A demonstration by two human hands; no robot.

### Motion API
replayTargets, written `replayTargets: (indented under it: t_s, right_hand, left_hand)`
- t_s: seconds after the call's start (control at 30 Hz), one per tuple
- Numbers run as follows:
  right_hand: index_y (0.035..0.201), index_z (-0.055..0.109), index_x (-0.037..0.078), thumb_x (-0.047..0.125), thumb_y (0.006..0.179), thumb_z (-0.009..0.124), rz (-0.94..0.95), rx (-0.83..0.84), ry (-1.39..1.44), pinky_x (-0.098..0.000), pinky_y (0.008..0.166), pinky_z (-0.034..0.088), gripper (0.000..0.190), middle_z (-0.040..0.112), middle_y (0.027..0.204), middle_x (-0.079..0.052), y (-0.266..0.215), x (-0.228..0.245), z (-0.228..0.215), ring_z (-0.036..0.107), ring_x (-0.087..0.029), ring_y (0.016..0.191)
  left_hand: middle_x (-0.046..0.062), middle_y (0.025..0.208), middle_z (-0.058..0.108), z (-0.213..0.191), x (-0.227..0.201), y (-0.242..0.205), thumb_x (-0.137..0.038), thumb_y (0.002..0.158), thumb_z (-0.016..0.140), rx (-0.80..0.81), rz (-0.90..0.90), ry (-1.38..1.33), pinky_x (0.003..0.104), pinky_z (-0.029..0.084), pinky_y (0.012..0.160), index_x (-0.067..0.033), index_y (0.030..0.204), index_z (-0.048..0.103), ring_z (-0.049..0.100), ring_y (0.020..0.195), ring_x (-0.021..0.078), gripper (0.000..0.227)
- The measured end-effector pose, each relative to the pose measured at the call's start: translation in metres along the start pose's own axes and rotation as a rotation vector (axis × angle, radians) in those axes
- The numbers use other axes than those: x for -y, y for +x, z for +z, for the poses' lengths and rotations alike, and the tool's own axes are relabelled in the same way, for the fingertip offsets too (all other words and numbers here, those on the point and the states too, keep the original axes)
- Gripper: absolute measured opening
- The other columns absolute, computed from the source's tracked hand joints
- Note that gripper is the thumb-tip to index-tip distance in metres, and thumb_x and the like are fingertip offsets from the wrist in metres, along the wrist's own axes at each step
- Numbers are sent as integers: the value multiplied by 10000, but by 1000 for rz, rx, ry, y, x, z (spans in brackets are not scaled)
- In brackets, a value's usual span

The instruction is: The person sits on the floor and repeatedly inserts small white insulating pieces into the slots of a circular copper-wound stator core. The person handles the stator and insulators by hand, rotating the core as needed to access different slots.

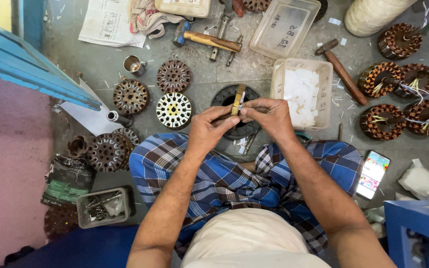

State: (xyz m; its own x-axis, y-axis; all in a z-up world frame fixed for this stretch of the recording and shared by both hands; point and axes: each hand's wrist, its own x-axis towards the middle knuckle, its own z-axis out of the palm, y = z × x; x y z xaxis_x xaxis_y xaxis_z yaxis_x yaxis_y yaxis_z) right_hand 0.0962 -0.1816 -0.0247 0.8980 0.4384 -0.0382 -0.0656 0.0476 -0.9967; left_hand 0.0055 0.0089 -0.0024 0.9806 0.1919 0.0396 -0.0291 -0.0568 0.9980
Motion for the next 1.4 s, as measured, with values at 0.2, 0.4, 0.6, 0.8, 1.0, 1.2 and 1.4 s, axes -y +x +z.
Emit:
replayTargets:
  t_s: [0.2,0.4,0.6,0.8,1.0,1.2,1.4]
  right_hand:
    - [1036,760,-50,17,911,771,-36,-57,-82,-290,699,655,141,776,885,-132,-3,2,10,757,-160,773]
    - [1033,751,-47,10,919,769,-50,-82,-49,-271,712,642,129,768,902,-105,-4,-2,14,749,-144,793]
    - [1046,744,-32,14,916,765,-66,-88,-114,-238,741,622,139,764,925,-70,-7,-1,14,735,-111,831]
    - [1041,773,-7,-4,894,790,-322,-51,-381,-224,702,566,148,749,1002,-69,-14,10,12,709,-108,851]
    - [1039,741,-17,-30,883,793,-573,35,-508,-272,773,576,164,724,997,-111,-9,20,10,719,-183,897]
    - [1053,709,-19,-30,903,775,-722,66,-658,-331,752,592,164,710,1007,-136,-9,29,12,721,-246,889]
    - [1146,716,-9,-2,891,771,-712,104,-726,-360,825,591,261,717,1086,-153,-21,34,3,717,-281,967]
  left_hand:
    - [102,1079,801,-2,-5,2,-185,838,845,5,-94,38,255,636,815,-31,1217,749,780,934,141,419]
    - [115,1086,804,-1,-1,2,-164,850,841,19,-81,-59,271,642,851,-24,1235,731,782,960,146,424]
    - [111,1097,799,0,3,2,-150,849,838,23,-41,-55,273,640,872,-12,1226,723,777,990,146,418]
    - [104,1083,808,-1,1,1,-193,845,848,5,-5,2,273,640,844,-39,1205,749,784,965,148,404]
    - [107,1126,796,-7,0,-1,-319,861,833,-28,262,311,309,620,852,-82,1186,777,790,994,214,406]
    - [134,1178,768,-10,8,0,-367,906,808,-23,369,417,354,614,914,-61,1206,741,766,1081,275,433]
    - [166,1211,745,-8,2,-8,-327,927,801,-11,354,433,379,596,902,-38,1277,697,743,1093,315,466]
